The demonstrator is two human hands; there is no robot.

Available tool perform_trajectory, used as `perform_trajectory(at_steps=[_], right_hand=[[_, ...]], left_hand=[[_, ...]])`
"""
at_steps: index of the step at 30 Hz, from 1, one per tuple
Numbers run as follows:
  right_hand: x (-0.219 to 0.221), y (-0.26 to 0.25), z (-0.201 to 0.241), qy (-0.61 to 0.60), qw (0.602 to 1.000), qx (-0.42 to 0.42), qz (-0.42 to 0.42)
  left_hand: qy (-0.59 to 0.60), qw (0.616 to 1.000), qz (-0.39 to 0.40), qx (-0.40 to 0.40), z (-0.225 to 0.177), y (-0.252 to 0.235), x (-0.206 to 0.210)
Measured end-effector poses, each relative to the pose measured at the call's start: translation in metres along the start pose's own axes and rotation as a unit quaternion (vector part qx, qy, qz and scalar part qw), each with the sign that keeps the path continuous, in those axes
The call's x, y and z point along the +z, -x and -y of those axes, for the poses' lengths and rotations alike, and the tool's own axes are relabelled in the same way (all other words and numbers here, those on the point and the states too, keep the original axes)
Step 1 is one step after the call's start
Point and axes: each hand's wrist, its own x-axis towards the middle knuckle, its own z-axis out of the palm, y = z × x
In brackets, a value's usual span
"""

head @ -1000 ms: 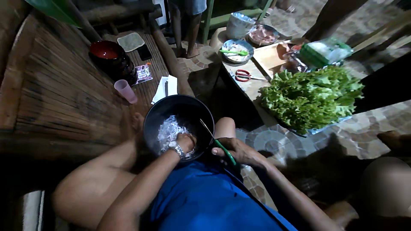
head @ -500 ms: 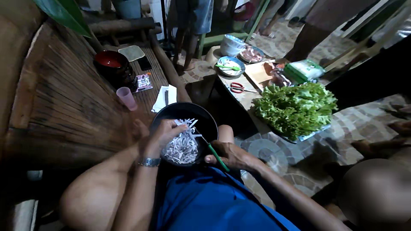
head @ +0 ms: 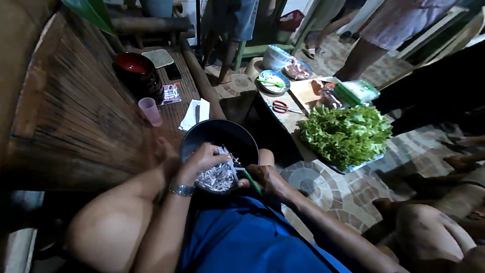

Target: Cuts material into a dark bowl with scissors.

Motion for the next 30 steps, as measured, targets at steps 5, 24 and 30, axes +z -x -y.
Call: perform_trajectory(at_steps=[5,24,30], right_hand=[[-0.009,0.001,-0.006,-0.058,0.996,0.048,0.044],[-0.004,-0.007,0.012,-0.085,0.994,0.067,0.035],[0.002,-0.008,0.01,-0.1,0.994,0.036,-0.019]], left_hand=[[0.082,0.993,-0.075,-0.036,-0.001,0.008,0.001],[0.292,0.915,-0.271,-0.059,-0.023,0.006,0.033],[0.284,0.92,-0.266,-0.049,-0.019,0.005,0.032]])
